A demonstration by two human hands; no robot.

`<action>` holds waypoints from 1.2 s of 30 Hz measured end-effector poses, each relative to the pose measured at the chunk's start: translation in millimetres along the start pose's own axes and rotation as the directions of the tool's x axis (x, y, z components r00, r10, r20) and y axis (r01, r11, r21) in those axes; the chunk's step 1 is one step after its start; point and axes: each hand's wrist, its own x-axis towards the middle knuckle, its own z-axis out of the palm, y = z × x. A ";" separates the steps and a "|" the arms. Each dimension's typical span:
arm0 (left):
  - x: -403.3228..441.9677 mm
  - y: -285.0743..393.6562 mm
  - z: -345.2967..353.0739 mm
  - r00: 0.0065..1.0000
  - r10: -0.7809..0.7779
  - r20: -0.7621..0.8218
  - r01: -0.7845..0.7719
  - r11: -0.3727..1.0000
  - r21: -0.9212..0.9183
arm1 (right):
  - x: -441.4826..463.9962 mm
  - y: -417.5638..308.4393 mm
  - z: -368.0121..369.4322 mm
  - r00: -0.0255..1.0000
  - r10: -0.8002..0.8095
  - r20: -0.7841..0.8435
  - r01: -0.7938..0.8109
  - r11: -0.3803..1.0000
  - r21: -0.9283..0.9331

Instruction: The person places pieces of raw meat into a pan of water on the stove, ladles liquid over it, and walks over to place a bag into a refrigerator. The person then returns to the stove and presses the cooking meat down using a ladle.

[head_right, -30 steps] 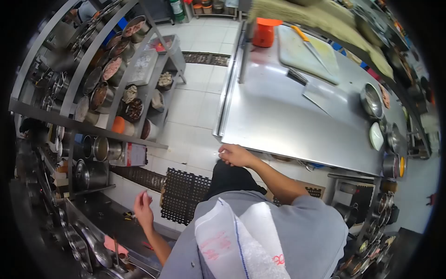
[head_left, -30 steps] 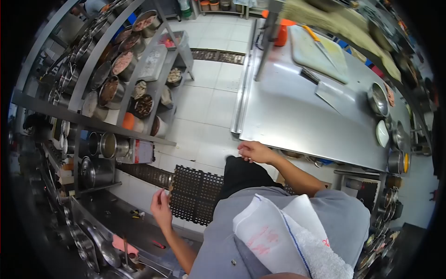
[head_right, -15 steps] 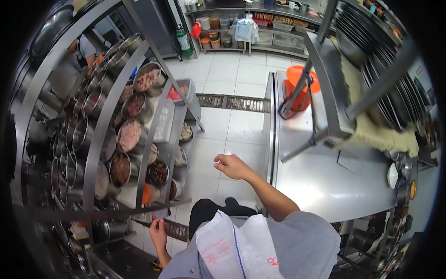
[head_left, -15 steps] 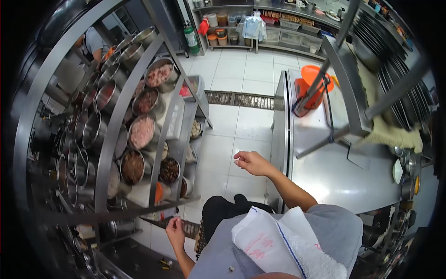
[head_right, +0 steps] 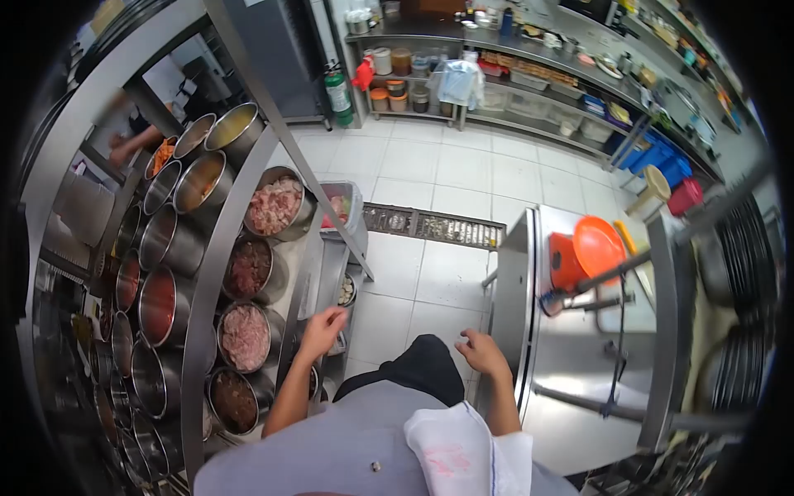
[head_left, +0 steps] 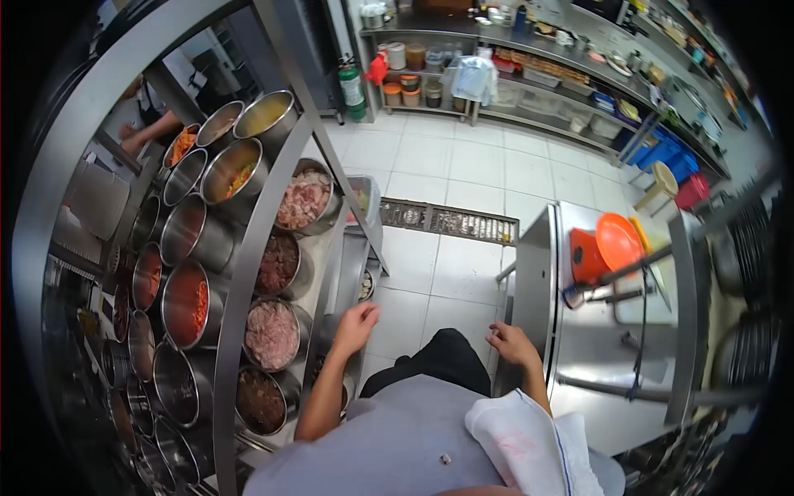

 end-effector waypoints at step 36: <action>677.6 42.6 -80.8 0.846 -0.200 -0.494 0.179 0.980 -0.090 | 840.9 -84.6 -309.4 0.936 -0.094 0.338 0.233 0.887 -0.398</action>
